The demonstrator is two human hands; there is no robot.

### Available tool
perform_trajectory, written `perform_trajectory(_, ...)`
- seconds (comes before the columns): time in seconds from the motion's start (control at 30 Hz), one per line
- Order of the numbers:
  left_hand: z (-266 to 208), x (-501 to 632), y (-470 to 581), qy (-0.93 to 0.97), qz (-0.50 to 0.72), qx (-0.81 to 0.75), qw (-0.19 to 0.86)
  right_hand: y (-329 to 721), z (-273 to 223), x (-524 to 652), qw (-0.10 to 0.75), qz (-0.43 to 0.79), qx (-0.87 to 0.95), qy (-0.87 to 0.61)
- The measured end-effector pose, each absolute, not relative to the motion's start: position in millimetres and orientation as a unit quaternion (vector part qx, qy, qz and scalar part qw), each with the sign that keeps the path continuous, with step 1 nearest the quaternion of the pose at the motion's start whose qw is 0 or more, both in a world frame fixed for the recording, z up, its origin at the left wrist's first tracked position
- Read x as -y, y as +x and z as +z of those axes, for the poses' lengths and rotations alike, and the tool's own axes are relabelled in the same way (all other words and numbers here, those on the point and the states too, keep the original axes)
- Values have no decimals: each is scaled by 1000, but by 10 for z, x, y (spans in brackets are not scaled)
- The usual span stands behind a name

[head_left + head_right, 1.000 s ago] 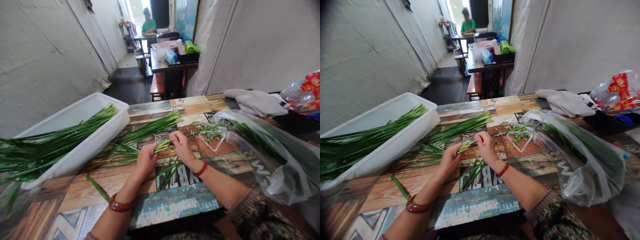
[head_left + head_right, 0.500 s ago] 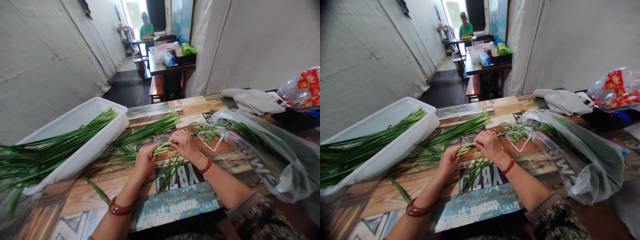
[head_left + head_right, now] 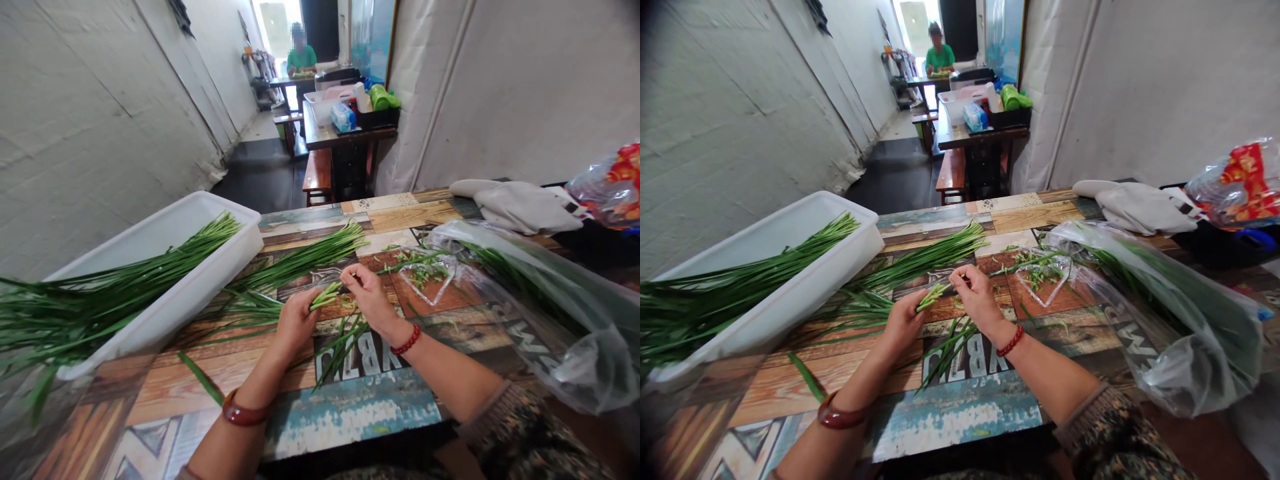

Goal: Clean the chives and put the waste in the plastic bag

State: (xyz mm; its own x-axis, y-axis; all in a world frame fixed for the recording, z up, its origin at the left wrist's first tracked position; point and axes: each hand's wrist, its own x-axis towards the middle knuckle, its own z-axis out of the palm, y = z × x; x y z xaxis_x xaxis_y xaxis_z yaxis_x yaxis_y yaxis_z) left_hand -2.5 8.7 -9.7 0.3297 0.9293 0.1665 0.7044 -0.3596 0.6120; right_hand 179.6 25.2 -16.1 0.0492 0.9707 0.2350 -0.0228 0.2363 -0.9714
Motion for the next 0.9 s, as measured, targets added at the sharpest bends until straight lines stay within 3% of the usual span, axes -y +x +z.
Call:
perform_trajectory(0.17,-103,-96,-44,780,238,-539,210,2023,-64,-309,628,451,462,-434)
perform_trajectory(0.43,-104,-95,-53,792,197,-552,169,2158,-11,-307,466,229,743,-423)
perform_trajectory(0.6,-84,-86,-45,787,206,-551,184,2015,-75,-285,471,191,764,-397)
perform_trajectory(0.73,-67,-96,-41,774,235,-536,241,1977,9,-242,523,230,720,-393)
perform_trajectory(0.9,-97,-115,-56,773,253,-533,232,2164,-44,-349,586,383,538,-470)
